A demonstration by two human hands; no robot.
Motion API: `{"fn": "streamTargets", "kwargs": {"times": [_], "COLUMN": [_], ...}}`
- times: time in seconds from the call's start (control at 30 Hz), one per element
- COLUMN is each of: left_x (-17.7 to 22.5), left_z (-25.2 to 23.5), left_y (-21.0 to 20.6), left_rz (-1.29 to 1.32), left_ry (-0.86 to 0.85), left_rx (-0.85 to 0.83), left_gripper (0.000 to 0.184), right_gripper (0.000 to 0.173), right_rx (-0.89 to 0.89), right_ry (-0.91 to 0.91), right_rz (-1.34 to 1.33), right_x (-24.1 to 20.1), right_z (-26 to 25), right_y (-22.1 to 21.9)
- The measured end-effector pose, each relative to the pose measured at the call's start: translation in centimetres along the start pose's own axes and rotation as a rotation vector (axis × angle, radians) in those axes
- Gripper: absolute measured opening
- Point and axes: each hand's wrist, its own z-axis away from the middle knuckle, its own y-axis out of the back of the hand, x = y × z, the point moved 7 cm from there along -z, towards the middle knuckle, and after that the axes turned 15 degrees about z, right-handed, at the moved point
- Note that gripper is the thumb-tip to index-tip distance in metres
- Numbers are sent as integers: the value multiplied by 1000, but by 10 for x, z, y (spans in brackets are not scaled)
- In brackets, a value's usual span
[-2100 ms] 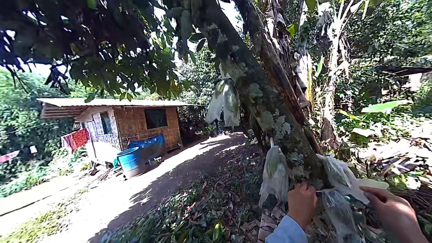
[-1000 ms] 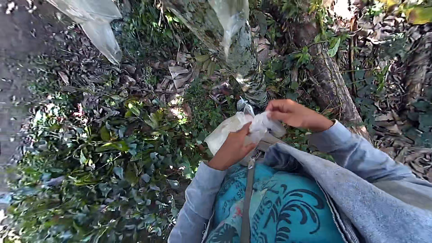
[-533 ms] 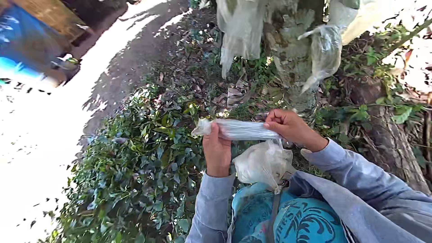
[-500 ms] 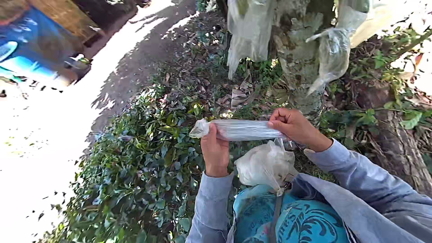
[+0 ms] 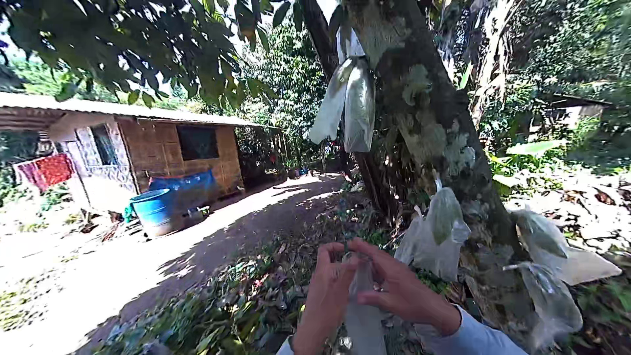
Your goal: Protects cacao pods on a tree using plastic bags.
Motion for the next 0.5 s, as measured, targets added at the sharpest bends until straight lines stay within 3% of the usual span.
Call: {"fn": "streamTargets", "kwargs": {"times": [0.07,0.1,0.17,0.2,0.3,0.43,0.5], "left_x": [11,17,28,28,25,46,57], "left_z": [-24,-35,-56,-64,-82,-121,-146], "left_y": [-2,1,9,12,16,32,35], "left_rz": [101,127,146,133,98,181,423], "left_ry": [-108,-187,-338,-373,-376,-457,-425], "left_rx": [-163,-234,-394,-476,-630,-473,-404], "left_gripper": [49,39,13,9,23,22,23], "right_gripper": [29,23,24,25,22,14,12], "right_rx": [124,137,114,101,121,105,14], "right_ry": [61,68,91,118,186,141,134], "right_rz": [18,26,1,-39,-178,-318,-350], "right_x": [0,2,5,6,6,12,6], "right_z": [-30,-40,-56,-60,-75,-103,-111], "right_y": [14,21,32,30,24,35,40]}}
